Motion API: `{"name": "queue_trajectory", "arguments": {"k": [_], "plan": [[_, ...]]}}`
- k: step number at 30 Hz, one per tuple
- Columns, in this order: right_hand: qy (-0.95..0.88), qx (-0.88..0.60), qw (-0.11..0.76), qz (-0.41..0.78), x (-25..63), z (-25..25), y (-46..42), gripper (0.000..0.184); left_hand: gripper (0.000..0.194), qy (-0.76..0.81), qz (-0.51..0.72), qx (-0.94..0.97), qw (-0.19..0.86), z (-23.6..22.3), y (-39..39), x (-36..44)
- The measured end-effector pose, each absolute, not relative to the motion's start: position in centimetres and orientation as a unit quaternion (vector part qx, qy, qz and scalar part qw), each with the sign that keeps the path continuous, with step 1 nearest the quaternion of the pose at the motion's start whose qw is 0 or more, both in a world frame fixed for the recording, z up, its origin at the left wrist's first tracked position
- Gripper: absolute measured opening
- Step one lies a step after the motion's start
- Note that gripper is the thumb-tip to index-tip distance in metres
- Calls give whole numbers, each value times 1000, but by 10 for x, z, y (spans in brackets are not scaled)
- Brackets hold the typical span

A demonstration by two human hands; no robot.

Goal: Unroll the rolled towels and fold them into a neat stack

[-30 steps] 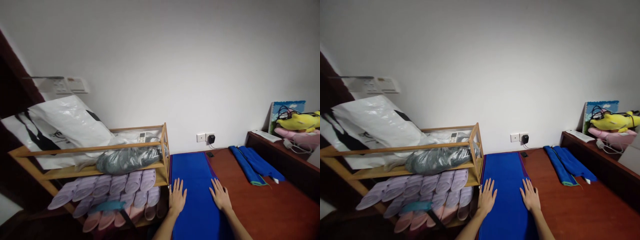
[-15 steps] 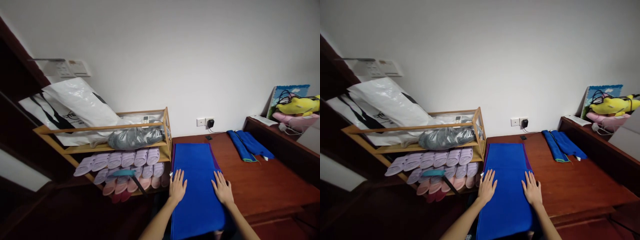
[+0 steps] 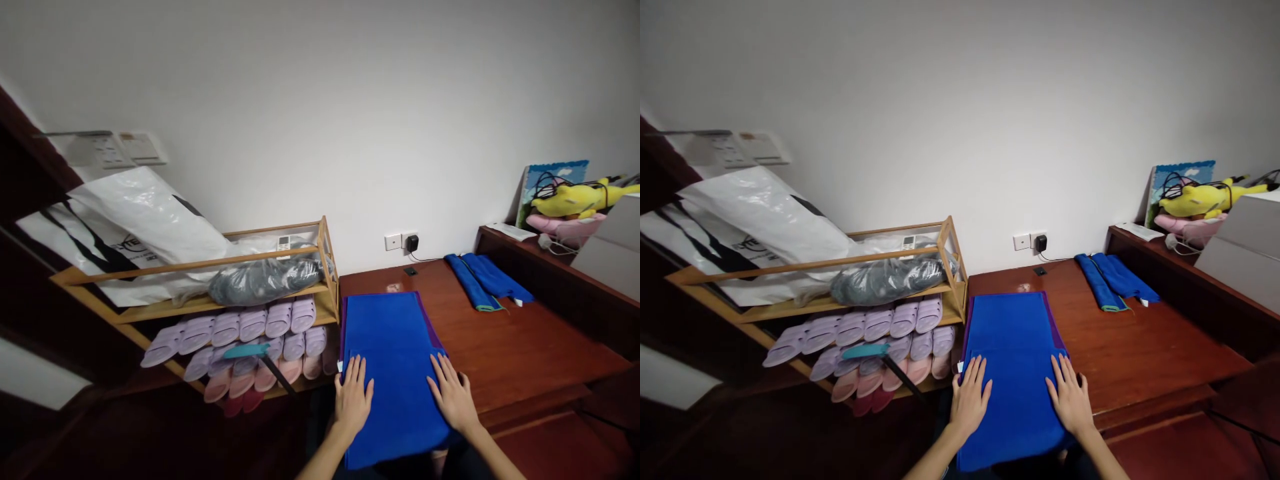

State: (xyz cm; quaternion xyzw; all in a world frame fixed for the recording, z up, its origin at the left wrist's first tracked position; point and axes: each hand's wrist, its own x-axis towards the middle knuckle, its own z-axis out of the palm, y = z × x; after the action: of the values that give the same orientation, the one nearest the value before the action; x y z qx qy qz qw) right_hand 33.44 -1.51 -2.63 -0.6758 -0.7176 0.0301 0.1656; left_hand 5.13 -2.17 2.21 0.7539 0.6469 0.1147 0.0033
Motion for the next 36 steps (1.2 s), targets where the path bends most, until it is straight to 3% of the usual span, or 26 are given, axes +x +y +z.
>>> {"name": "queue_trajectory", "arguments": {"k": [9, 14, 17, 27, 31, 36], "plan": [[-733, -646, 189, 100, 371, 8, 31, 43, 37, 608, 142, 778, 65, 56, 24, 27], [-718, -660, 165, 148, 377, 7, 58, 32, 25, 618, 109, 766, 141, 54, 59, 14], [-697, -678, 165, 164, 378, 5, 61, 27, 27, 634, 89, 744, 190, 50, 70, 8], [-650, -695, 242, 191, 370, 11, 46, 27, 30, 650, 145, 695, 271, 40, 66, 3], [-649, -652, 321, 225, 370, 31, 37, 34, 24, 636, 237, 672, 296, 62, 59, 0], [-625, -605, 401, 286, 383, 69, 12, 45, 37, 571, 374, 634, 364, 98, 31, -3]]}}
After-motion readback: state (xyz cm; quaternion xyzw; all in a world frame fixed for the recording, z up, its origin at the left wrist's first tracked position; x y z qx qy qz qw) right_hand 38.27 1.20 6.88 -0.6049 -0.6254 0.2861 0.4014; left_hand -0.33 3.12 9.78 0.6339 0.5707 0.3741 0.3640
